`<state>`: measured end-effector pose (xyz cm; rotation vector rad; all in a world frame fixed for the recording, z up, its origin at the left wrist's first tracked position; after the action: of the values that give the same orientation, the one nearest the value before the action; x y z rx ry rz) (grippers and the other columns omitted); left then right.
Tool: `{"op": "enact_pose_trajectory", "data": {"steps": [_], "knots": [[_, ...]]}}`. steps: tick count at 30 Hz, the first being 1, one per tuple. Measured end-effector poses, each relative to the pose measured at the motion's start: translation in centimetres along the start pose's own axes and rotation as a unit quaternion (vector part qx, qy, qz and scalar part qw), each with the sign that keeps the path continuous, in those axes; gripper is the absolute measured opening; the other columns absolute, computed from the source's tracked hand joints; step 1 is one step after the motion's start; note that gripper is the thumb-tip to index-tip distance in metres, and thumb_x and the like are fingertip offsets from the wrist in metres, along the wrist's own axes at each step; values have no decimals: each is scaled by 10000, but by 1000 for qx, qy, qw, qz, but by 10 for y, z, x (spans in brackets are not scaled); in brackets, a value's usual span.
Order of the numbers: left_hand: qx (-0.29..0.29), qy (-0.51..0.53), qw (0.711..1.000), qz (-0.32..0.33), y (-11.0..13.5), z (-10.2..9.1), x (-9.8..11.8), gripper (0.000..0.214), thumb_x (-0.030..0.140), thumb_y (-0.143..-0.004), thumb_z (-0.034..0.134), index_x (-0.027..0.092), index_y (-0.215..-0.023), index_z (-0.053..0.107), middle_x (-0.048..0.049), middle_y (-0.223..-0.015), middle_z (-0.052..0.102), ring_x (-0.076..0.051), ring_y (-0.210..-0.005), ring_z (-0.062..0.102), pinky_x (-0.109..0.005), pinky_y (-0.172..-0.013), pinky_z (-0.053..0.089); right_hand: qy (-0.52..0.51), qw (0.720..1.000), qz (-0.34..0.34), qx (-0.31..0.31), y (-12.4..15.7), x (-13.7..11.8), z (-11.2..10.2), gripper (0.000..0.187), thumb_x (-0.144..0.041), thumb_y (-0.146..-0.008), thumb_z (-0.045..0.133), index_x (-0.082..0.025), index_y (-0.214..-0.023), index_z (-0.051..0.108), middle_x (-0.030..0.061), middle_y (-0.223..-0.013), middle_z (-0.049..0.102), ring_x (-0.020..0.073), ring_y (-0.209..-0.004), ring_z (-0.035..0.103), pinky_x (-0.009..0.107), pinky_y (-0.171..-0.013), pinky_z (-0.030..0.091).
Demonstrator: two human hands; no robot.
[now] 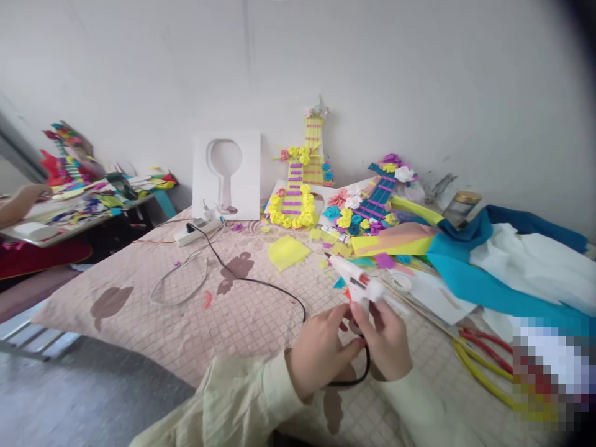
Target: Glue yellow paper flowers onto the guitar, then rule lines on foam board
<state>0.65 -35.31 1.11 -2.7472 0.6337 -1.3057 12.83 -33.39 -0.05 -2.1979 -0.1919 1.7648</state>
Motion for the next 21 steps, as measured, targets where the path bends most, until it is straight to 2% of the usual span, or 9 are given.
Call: {"op": "enact_pose_trajectory", "data": {"steps": [2,4,8,13,17,19,21], "knots": [[45,-22,998,-41,5,-4,-9,272,223,-706,566,242,-962,478,-51,-839,613,-218,-763,575,-366,-671,477,24,999,-23,-8,2,-11,19,246,-390,-771,587,-164,-861,548,31,-740,570,176,-671,535,267,-607,440],[85,-19,994,-58,12,-9,-17,233,212,-710,542,251,-927,465,-69,-846,599,-232,-766,562,-386,-662,474,3,999,-28,-16,4,-18,37,255,-392,-787,567,-169,-903,524,33,-778,555,178,-704,528,277,-639,442],[137,56,988,-36,25,-23,-25,281,237,-793,459,266,-1069,413,-83,-961,566,-213,-866,543,-372,-736,479,-64,996,-36,-57,11,-27,68,272,-378,-864,444,-184,-1053,464,44,-889,516,179,-781,511,304,-703,445],[206,111,971,-44,37,-38,-38,268,296,-874,343,259,-1137,373,-78,-1056,512,-196,-977,502,-369,-854,434,-47,976,-135,-161,16,-44,94,380,-338,-901,337,-203,-1255,366,85,-1137,416,225,-1060,405,368,-902,365],[252,135,955,-78,38,-49,-57,291,302,-869,392,212,-1145,368,-67,-986,530,-183,-908,524,-328,-794,442,-12,956,-175,-234,14,-45,104,426,-341,-902,347,-215,-1309,323,88,-1164,401,228,-1109,365,379,-951,318],[274,110,952,-82,33,-64,-70,317,325,-855,429,198,-1143,383,-66,-983,543,-183,-893,530,-311,-768,438,-7,953,-185,-241,11,-39,101,393,-324,-897,374,-225,-1277,355,79,-1181,402,221,-1127,353,373,-971,296],[298,48,950,-86,24,-89,-86,318,348,-859,414,186,-1132,409,-73,-1008,549,-191,-917,526,-315,-784,421,-4,955,-188,-227,5,-28,91,349,-303,-891,398,-232,-1233,388,67,-1189,404,209,-1137,346,358,-982,279]]}}
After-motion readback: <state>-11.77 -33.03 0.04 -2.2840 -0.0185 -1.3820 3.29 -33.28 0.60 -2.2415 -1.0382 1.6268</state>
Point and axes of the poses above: each hand's wrist, its own y-axis away from the middle knuckle, its own z-axis out of the palm, x = y × z, the point moved 4 cm from there along -y, towards the middle knuckle
